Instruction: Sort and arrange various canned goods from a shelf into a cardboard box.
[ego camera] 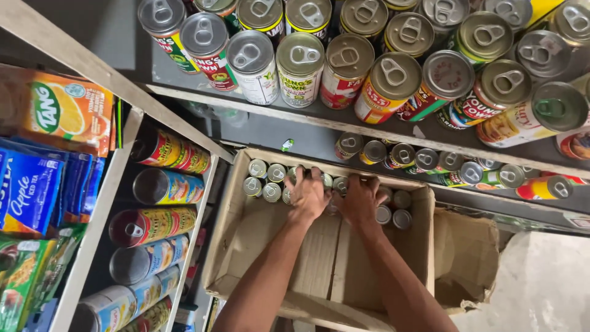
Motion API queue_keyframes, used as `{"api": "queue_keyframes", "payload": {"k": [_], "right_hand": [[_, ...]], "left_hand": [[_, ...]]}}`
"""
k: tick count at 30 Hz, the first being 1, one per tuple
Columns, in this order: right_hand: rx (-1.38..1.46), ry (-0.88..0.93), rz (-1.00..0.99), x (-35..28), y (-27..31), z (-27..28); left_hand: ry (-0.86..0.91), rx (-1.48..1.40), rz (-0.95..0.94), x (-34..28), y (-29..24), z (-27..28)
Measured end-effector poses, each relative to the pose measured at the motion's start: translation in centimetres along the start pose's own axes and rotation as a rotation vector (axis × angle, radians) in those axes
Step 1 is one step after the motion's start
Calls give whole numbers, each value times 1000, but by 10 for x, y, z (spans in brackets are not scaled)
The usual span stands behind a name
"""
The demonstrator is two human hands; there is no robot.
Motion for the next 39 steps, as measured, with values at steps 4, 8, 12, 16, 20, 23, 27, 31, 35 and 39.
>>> {"api": "queue_keyframes", "payload": {"k": [4,8,12,16,20,23,27,31,35,39], "right_hand": [[40,-37,-48,-6,2,-6],[79,-98,-127,-8,15,2],[7,-70,-128,-11,17,4],[12,-164,-22,-27,9,15],[-6,-48,28,-55,7,21],[-1,-43,34,-58,-10,0],[44,-133,36,-47,-38,-13],[-14,-64,-54,-27,-25,11],[-76,-104,-39,-15,-3,5],[-78,-67,-154,2,8,3]], "left_hand": [[-123,-41,-47,-3,8,-12],[-205,-19,-57,-12,6,9],[-300,41,-139,-15,9,10],[-355,27,-249,-30,18,10],[-367,-16,-360,-62,22,-9],[-221,-206,-193,-89,-5,-20],[160,-469,381,-101,-16,-65],[-48,-527,408,-82,-15,-93],[-376,-797,252,-71,-23,-94],[-436,-847,194,-62,-10,-128]]}}
Point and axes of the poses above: each hand's wrist, its own x-axis towards the middle knuckle, its own z-axis out of the back of the hand, y = z × x, the point moved 3 cm from there along x, towards the middle knuckle, and after that the axes turned 6 degrees about -x, right-handed, at the moved point
